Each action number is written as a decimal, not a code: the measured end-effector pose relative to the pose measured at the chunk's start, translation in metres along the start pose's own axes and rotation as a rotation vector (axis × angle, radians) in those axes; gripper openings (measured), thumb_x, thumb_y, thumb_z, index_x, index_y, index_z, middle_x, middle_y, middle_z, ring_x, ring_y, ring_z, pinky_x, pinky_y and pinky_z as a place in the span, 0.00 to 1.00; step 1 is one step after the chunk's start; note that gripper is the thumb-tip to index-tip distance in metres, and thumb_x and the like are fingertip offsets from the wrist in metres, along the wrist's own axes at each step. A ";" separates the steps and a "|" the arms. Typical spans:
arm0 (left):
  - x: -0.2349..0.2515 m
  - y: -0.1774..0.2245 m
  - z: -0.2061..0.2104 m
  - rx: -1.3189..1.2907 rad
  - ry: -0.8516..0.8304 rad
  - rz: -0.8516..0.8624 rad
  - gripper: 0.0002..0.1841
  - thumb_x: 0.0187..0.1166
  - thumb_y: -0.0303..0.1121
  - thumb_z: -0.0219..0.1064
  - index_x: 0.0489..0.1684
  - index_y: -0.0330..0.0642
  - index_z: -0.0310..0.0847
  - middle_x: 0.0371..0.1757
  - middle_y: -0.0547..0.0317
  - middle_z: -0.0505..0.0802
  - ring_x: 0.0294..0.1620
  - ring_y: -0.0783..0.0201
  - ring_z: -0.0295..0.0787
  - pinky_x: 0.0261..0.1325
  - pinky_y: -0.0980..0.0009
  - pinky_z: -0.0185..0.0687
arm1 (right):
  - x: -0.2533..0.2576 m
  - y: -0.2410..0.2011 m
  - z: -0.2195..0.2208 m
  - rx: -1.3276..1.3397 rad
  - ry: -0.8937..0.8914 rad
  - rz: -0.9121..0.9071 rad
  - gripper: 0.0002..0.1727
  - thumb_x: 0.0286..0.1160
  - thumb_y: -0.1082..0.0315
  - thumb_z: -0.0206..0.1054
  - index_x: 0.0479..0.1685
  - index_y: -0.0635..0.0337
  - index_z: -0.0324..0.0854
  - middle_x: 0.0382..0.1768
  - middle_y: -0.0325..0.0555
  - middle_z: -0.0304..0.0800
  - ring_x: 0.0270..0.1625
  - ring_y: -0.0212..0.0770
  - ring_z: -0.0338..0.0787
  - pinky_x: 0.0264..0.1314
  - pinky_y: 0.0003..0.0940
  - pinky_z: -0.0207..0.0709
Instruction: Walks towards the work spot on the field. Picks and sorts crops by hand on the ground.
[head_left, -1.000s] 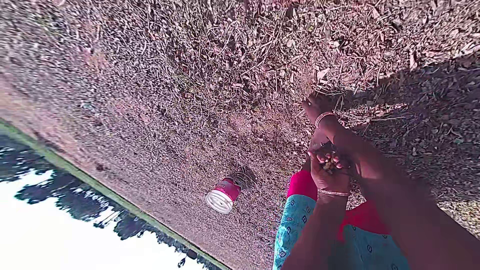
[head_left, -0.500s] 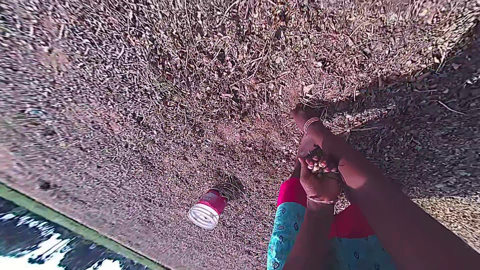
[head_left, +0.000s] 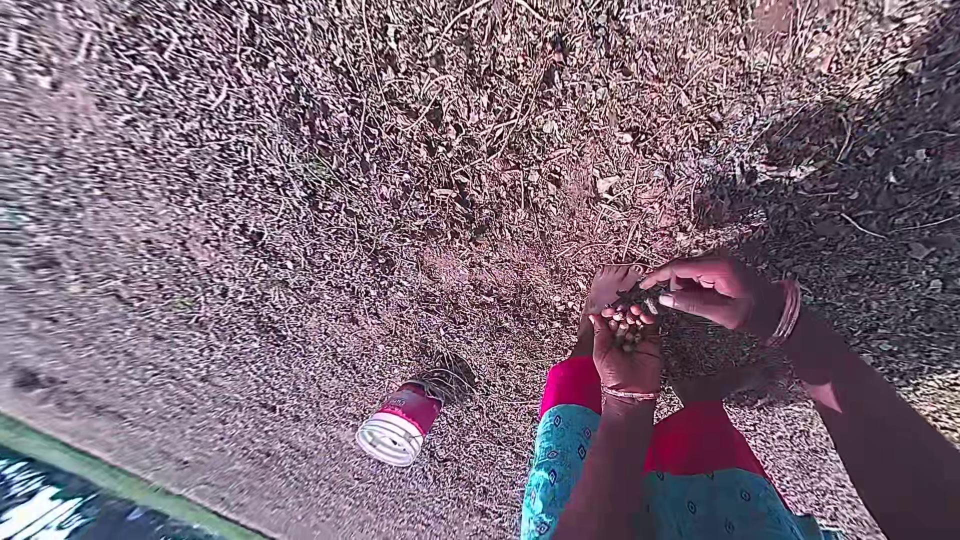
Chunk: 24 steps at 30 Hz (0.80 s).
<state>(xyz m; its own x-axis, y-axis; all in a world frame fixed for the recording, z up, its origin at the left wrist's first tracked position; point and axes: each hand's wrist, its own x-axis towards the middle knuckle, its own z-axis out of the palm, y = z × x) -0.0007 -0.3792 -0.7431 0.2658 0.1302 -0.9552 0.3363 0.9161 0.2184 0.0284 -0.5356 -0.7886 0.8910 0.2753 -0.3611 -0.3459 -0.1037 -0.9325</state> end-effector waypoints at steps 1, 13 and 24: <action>0.000 0.000 0.001 -0.013 -0.021 -0.029 0.31 0.94 0.48 0.33 0.30 0.46 0.82 0.29 0.60 0.94 0.31 0.63 0.95 0.39 0.69 0.92 | -0.004 -0.002 -0.007 -0.156 -0.024 -0.010 0.21 0.72 0.62 0.69 0.61 0.63 0.89 0.29 0.36 0.83 0.25 0.20 0.71 0.28 0.17 0.66; -0.015 0.003 0.023 1.020 -0.204 -0.297 0.27 0.93 0.29 0.44 0.12 0.42 0.72 0.11 0.69 0.79 0.09 0.78 0.71 0.15 0.83 0.68 | 0.058 0.140 -0.130 -0.358 0.953 1.094 0.59 0.75 0.30 0.62 0.95 0.66 0.45 0.92 0.71 0.48 0.94 0.63 0.51 0.94 0.57 0.48; -0.017 -0.011 0.017 2.328 -0.570 -0.639 0.26 0.95 0.44 0.48 0.54 0.29 0.87 0.49 0.38 0.91 0.52 0.47 0.88 0.64 0.48 0.77 | -0.010 0.089 -0.040 -0.190 0.212 0.470 0.16 0.79 0.72 0.67 0.61 0.69 0.87 0.69 0.62 0.87 0.73 0.53 0.86 0.79 0.47 0.74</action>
<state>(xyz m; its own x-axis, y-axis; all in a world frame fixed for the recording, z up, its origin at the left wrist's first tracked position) 0.0062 -0.3984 -0.7255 -0.2374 -0.2857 -0.9285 0.3223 -0.9248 0.2022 0.0002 -0.5860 -0.8680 0.7001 -0.0391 -0.7130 -0.6791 -0.3452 -0.6478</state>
